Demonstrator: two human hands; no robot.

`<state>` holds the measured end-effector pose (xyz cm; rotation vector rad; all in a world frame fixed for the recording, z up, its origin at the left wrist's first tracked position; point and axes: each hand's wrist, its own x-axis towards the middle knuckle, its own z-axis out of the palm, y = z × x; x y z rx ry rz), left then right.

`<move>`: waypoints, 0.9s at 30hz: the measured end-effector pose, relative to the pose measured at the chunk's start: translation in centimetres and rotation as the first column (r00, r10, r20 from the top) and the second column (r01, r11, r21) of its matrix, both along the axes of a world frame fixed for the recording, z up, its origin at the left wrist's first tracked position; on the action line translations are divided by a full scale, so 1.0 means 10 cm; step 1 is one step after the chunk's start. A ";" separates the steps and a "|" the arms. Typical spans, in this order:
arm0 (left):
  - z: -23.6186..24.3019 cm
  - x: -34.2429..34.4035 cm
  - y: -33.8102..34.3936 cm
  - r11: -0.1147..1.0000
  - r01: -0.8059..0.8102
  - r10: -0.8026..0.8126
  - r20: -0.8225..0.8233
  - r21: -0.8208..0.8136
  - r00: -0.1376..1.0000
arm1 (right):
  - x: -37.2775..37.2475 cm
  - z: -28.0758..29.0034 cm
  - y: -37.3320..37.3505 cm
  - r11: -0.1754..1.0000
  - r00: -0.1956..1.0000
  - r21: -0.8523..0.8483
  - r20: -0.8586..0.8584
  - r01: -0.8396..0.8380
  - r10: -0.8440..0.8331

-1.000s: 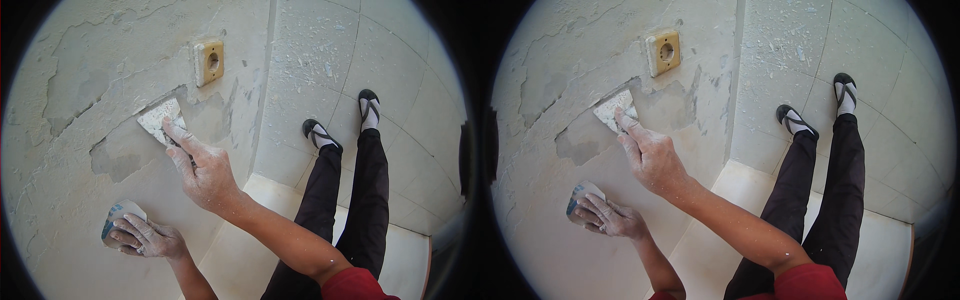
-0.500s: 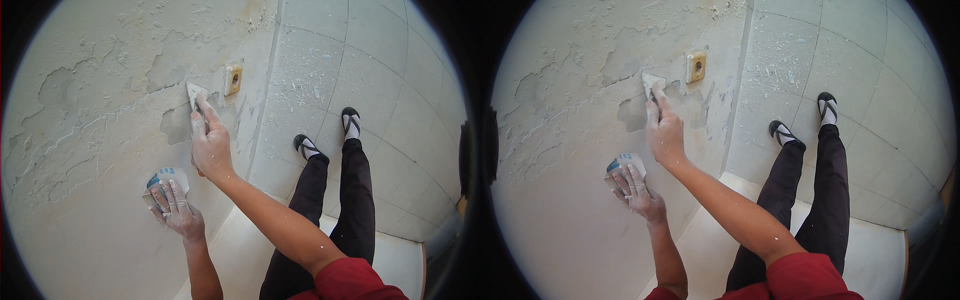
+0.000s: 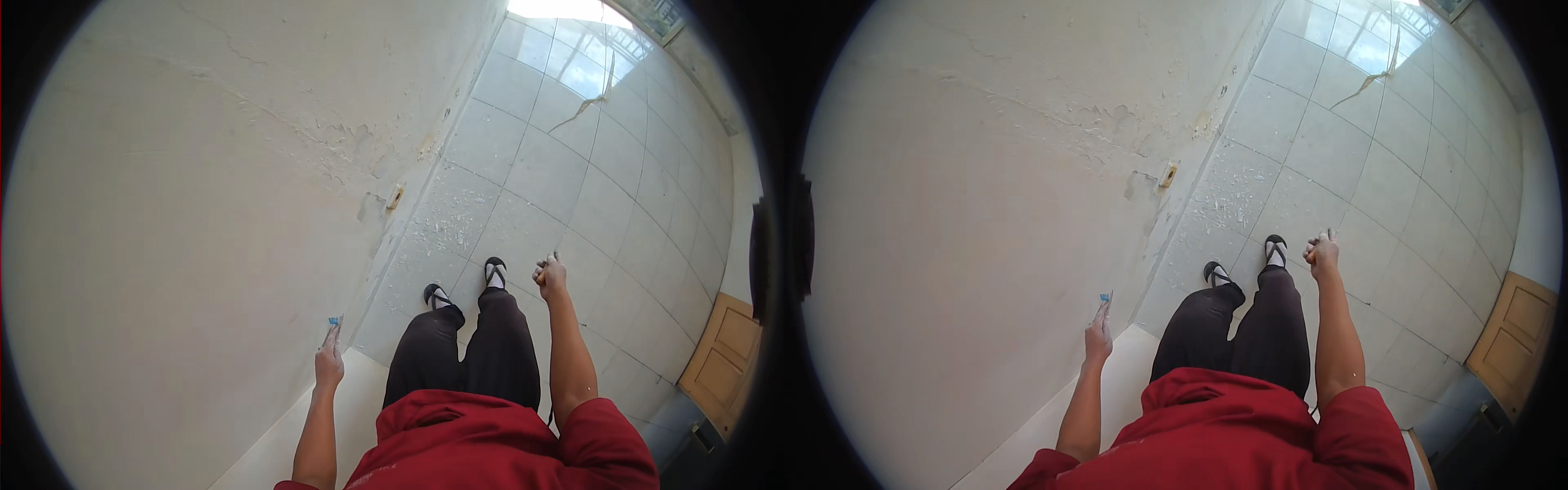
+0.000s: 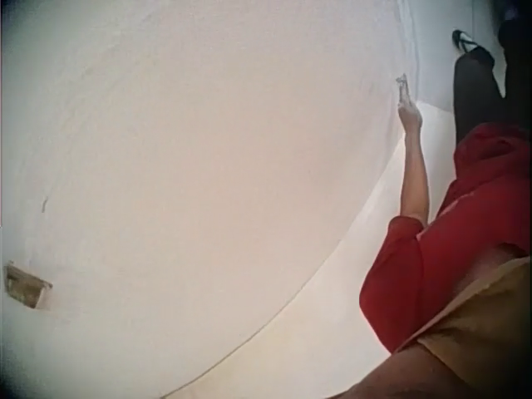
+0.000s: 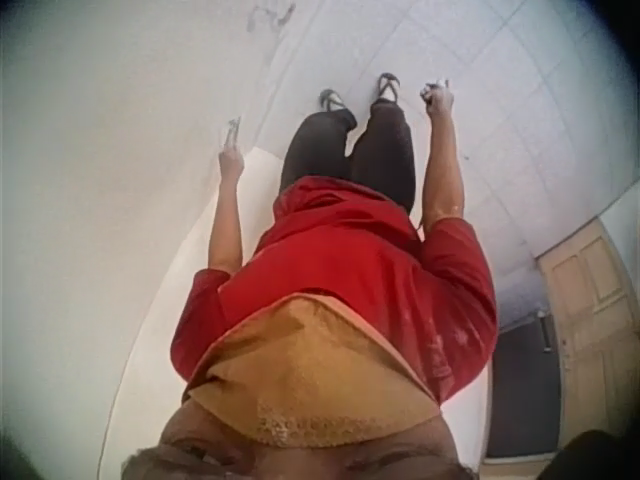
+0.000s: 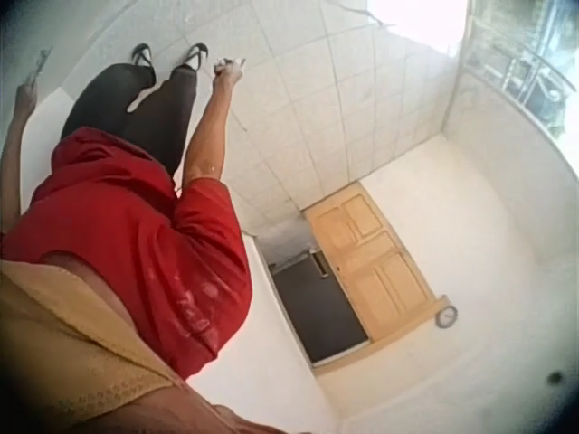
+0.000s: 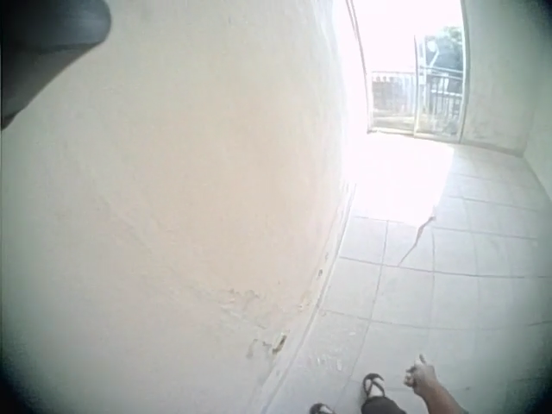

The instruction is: Scraping and sanding a wall to remove peeling paint.

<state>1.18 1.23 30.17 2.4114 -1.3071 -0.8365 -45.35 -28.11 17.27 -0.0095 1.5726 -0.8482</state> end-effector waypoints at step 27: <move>-1.11 -2.79 0.41 0.015 -1.000 0.997 0.077 -0.006 0.015 | -1.93 0.42 -3.11 0.250 -0.068 0.347 -0.694 -0.904 0.717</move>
